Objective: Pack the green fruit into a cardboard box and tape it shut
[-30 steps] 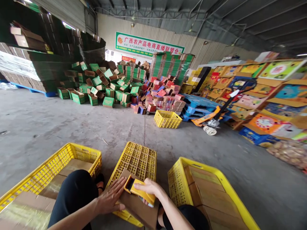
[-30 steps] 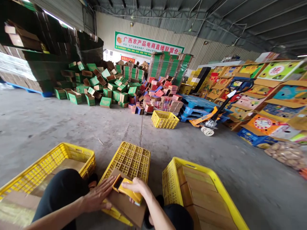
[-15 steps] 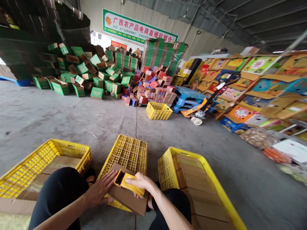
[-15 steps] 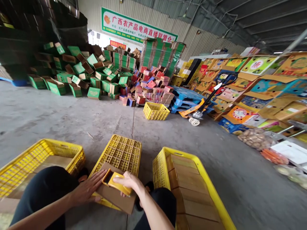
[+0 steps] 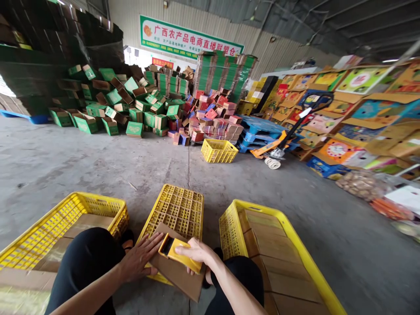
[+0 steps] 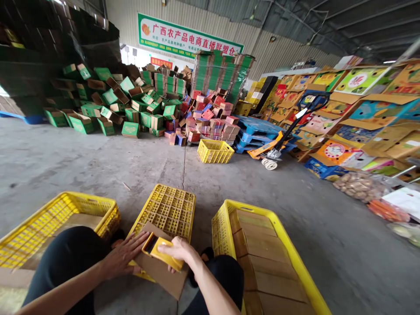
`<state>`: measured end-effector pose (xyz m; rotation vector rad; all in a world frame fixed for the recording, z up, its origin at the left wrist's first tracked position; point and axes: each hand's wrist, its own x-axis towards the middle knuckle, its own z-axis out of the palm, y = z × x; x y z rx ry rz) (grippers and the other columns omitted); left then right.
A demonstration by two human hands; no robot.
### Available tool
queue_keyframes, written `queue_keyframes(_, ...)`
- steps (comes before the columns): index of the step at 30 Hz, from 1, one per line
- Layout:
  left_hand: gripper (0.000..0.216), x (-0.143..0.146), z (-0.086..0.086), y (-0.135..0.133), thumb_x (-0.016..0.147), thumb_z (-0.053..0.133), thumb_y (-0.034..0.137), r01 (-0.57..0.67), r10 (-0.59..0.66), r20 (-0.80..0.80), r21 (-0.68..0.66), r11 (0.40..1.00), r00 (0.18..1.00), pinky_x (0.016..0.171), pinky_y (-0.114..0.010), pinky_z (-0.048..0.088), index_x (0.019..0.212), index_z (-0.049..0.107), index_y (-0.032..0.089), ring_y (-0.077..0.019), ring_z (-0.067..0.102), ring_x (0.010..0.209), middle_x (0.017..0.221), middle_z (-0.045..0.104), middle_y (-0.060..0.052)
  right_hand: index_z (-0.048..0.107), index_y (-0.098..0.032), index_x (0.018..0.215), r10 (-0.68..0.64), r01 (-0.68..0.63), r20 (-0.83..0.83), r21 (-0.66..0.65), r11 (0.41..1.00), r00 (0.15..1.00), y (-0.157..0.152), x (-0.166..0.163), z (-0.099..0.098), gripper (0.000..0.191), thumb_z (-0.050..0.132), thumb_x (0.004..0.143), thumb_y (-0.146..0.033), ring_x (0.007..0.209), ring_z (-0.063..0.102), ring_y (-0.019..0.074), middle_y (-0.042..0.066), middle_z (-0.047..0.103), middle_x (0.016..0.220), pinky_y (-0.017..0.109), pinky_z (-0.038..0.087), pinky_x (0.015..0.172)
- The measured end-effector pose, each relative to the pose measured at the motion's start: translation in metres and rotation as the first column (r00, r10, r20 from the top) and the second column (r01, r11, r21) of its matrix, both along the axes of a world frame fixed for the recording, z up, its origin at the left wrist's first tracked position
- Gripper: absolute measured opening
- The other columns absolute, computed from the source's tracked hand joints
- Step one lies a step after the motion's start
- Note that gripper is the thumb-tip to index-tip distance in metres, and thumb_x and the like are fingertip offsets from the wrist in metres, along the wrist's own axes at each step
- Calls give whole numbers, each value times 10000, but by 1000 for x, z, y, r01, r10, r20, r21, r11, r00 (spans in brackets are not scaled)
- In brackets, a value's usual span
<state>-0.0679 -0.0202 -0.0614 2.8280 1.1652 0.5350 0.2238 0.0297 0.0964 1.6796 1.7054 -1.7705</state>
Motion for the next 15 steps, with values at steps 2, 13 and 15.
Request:
queue_keyframes(2, 1042, 1, -2, -1, 1001, 478, 790, -6, 6, -7, 0, 1000, 1000, 1291, -475, 267, 1743, -28, 262, -349, 400, 1576, 1751, 322, -135, 621, -208, 775, -1, 1, -8, -2, 1000, 1000, -1, 2, -1, 376, 557, 1069, -434, 578, 753, 212, 33, 708, 571, 263, 610, 559)
queue_keyframes(13, 1019, 1, -12, -1, 987, 464, 820, -38, 37, -50, -27, 999, 998, 1313, -509, 156, 1745, 39, 288, -358, 392, 1575, 1760, 320, -118, 660, -169, 842, -26, 26, 12, 30, 999, 1000, -10, 19, 5, 390, 610, 1037, -504, 551, 724, 194, 53, 716, 605, 240, 591, 537)
queue_keyframes(15, 991, -1, -9, -1, 1000, 448, 809, -46, 42, -65, -58, 997, 997, 1316, -508, 124, 1743, 36, 299, -354, 381, 1581, 1765, 310, -110, 676, -162, 869, -90, 91, -9, 48, 995, 996, -14, 29, 7, 390, 600, 1047, -500, 508, 700, 178, 38, 705, 586, 230, 576, 523)
